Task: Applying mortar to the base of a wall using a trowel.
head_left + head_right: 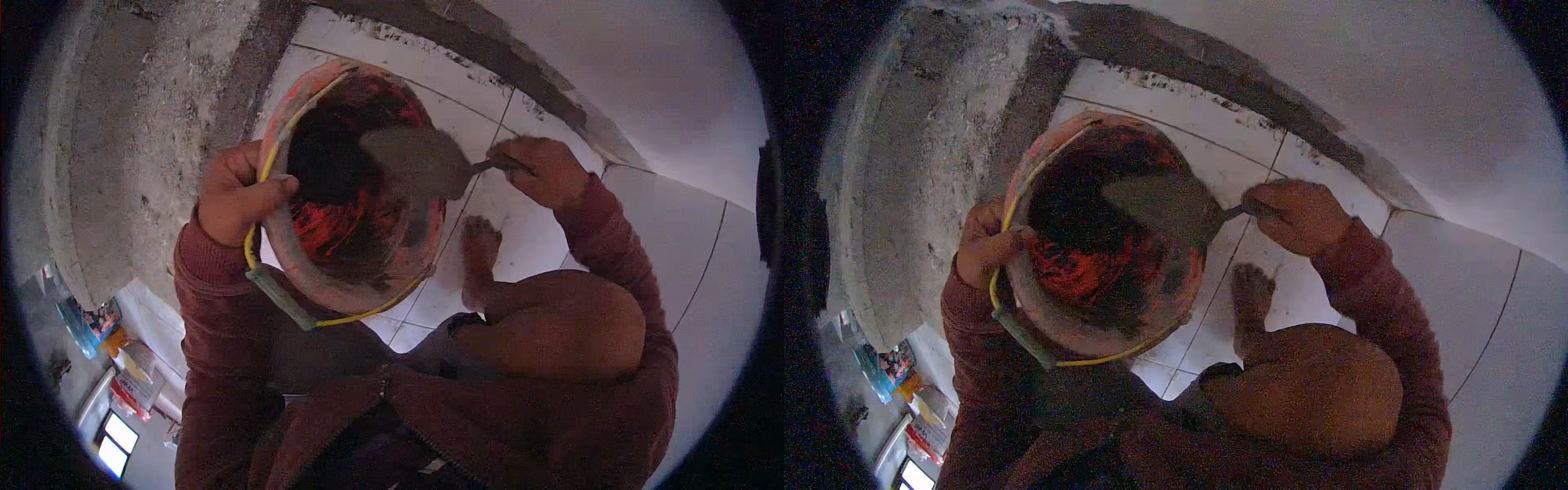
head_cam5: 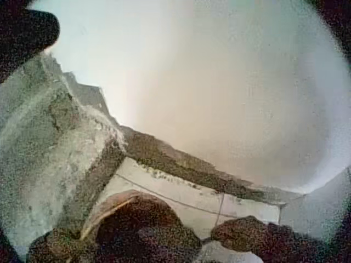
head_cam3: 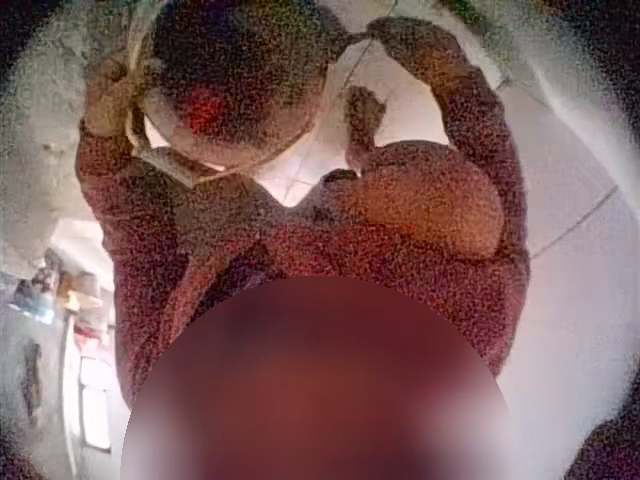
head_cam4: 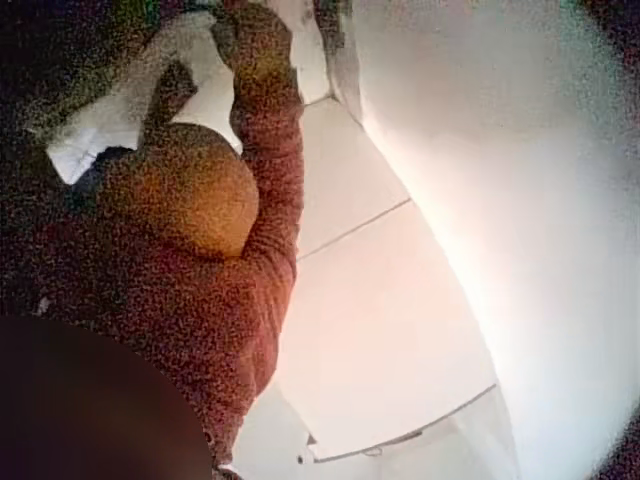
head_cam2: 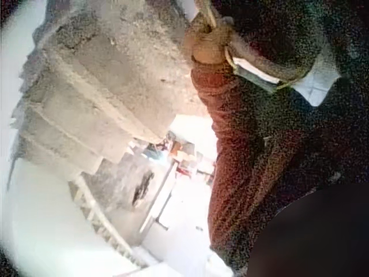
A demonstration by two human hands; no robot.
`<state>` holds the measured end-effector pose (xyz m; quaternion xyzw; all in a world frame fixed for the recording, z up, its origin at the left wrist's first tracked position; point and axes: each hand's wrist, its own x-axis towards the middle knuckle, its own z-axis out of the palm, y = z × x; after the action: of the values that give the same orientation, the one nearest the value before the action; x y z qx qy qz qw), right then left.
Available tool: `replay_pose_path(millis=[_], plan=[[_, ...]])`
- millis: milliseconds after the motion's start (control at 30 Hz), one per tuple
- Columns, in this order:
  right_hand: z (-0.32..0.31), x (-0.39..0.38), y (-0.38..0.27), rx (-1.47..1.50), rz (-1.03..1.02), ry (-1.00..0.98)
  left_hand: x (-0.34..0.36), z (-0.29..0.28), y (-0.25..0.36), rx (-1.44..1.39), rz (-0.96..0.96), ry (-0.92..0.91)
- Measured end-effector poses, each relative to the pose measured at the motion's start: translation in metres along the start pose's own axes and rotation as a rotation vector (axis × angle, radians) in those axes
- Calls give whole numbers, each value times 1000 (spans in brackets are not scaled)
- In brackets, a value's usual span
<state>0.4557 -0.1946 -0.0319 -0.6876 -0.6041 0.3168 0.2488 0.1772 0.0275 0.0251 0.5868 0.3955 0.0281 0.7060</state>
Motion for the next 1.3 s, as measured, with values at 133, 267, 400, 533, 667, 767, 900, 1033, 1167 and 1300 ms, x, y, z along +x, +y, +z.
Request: replay_pose_path(millis=[133,267,400,533,667,767,900,1033,1167,1300], plan=[[14,24,-20,-99,121,-274,-11,-2,-8,-8,46,-23],[57,2,-20,365,285,-253,-20,-4,-13,-84,98,-40],[101,11,-28,525,489,-324,-20,-16,-19,-29,110,-7],[141,30,-22,424,267,-157,-18,5,-15,-34,92,-25],[133,39,-56,543,147,18,-23,2,-20,93,158,-67],[125,35,-61,1158,775,-374,-16,9,-16,148,192,-65],[140,10,-33,1500,658,-467,-11,1,-16,103,159,-37],[107,-20,-45,1703,614,-393,-6,-14,-14,45,213,-37],[69,-62,-51,1721,626,-252,-4,-15,-8,44,213,-35],[30,-128,-57,1584,729,19,16,-54,-36,1,430,-126]])
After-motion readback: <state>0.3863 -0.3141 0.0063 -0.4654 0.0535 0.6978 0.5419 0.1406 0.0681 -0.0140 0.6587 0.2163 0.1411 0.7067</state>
